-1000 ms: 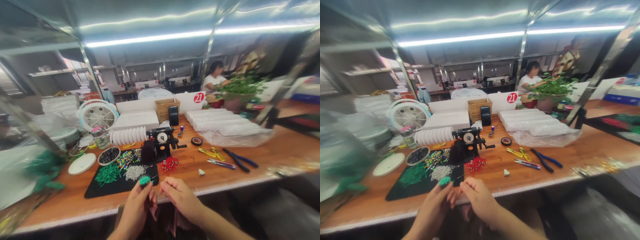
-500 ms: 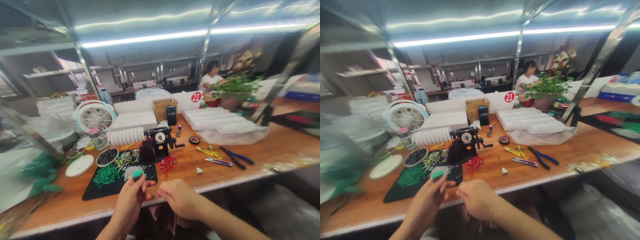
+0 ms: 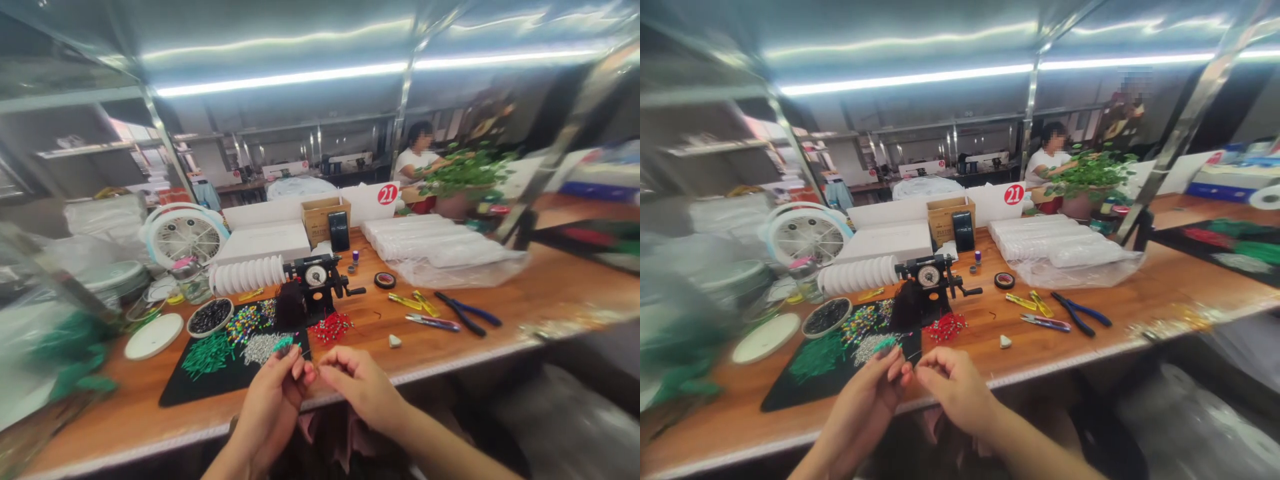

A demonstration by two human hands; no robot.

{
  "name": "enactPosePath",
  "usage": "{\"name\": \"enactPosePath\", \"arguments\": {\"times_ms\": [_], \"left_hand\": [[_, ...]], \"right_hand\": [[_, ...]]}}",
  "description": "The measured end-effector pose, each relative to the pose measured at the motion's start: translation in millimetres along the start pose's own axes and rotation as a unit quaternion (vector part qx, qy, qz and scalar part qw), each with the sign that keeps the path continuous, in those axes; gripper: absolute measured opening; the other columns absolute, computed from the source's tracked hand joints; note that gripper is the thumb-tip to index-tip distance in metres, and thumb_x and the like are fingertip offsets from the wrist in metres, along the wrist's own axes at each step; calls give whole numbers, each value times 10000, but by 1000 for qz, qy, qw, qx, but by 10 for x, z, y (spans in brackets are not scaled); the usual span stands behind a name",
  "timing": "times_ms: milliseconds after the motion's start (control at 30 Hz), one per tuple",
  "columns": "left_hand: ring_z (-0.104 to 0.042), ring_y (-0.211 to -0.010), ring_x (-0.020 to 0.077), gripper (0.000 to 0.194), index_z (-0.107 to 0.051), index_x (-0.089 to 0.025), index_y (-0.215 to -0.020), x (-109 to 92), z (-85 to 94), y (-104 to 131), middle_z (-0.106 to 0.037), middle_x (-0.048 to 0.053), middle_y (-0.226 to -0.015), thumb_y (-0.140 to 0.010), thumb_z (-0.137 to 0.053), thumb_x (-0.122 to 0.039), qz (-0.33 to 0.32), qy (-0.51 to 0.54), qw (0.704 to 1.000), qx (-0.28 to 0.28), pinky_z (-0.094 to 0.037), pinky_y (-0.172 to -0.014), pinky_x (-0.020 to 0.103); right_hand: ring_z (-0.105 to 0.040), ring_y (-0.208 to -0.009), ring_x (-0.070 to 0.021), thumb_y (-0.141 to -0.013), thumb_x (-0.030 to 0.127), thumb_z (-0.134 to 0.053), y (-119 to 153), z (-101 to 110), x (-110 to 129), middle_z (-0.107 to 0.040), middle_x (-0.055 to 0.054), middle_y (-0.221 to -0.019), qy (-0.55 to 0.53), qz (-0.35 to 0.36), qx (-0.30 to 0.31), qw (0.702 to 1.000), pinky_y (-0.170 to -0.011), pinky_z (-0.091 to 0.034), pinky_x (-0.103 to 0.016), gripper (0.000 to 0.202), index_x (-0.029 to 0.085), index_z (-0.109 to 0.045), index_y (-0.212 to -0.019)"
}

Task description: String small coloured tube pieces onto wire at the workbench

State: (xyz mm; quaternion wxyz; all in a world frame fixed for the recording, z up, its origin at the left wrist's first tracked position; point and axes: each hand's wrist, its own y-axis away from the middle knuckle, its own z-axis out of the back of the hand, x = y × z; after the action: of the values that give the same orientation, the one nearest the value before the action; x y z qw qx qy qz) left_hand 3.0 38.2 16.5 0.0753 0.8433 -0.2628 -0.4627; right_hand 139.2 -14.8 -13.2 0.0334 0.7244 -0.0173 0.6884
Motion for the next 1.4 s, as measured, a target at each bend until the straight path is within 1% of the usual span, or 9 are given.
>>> {"name": "enactPosePath", "arguments": {"times_ms": [167, 300, 500, 667, 833, 967, 1100, 1233, 1400], "left_hand": [[-553, -603, 114, 176, -541, -117, -646, 17, 18, 8, -498, -4, -581, -698, -709, -112, -8, -19, 1000, 18, -513, -620, 218], [-526, -600, 117, 256, -516, -134, -626, 63, 56, 13, -487, -9, -571, -676, -751, -223, -27, -74, 996, 39, -468, -586, 219], [-394, -491, 73, 282, -493, -151, -671, 180, 120, 20, -440, -41, -542, -669, -757, -252, -36, -68, 997, 25, -357, -464, 200], [-457, -539, 85, 292, -516, -146, -706, 204, 193, -36, -472, -27, -586, -624, -785, -225, -53, -46, 998, -7, -377, -496, 205], [-474, -543, 93, 349, -514, -150, -701, 188, 208, -68, -473, -31, -572, -551, -822, -214, -72, -37, 996, -29, -391, -504, 203], [-435, -527, 81, 324, -521, -146, -690, 196, 243, -85, -472, -32, -566, -599, -803, -277, -92, -58, 994, -7, -386, -501, 201], [-403, -524, 72, 281, -510, -152, -706, 215, 294, -89, -458, -42, -572, -693, -742, -310, -112, -117, 987, 0, -371, -505, 190], [-407, -547, 79, 310, -481, -156, -698, 232, 327, -95, -454, -36, -585, -741, -690, -380, -123, -165, 979, 12, -364, -518, 194], [-239, -481, 52, 391, -453, -160, -703, 227, 346, -94, -315, -80, -532, -702, -702, -462, -113, -228, 967, 11, -228, -435, 179]], "right_hand": [[-523, -642, -62, -720, 366, -643, 14, 23, -28, -675, -14, -716, -18, -30, 12, 999, -639, -395, -170, 252, 143, -739, -788], [-438, -547, -24, -705, 302, -647, 31, 8, 13, -586, 22, -586, -51, -21, -49, 997, -546, -338, -140, 191, 119, -681, -663], [-565, -638, -73, -735, 282, -585, 21, -115, 68, -645, -18, -648, -73, -23, -38, 996, -646, -441, -166, 195, 113, -643, -656], [-606, -685, -95, -711, 282, -587, -25, -189, 50, -672, -35, -699, -88, -40, -36, 995, -691, -473, -191, 178, 115, -643, -691], [-590, -591, -96, -662, 261, -591, -116, -244, 18, -639, -16, -624, -143, -83, -22, 986, -619, -466, -201, 149, 114, -608, -682], [-495, -548, -50, -671, 264, -585, -162, -253, -20, -597, 6, -586, -102, -80, -41, 991, -544, -364, -153, 155, 112, -616, -667], [-416, -543, -31, -707, 329, -592, -173, -247, -32, -580, 14, -605, -67, -79, -69, 992, -521, -290, -154, 211, 122, -633, -701], [-428, -571, -31, -714, 334, -603, -169, -238, -7, -583, 18, -627, -58, -68, -74, 993, -559, -317, -153, 213, 124, -639, -705], [-471, -604, -40, -719, 360, -623, -157, -209, -14, -598, 10, -645, -31, -48, -76, 995, -604, -360, -153, 246, 116, -636, -690]]}}
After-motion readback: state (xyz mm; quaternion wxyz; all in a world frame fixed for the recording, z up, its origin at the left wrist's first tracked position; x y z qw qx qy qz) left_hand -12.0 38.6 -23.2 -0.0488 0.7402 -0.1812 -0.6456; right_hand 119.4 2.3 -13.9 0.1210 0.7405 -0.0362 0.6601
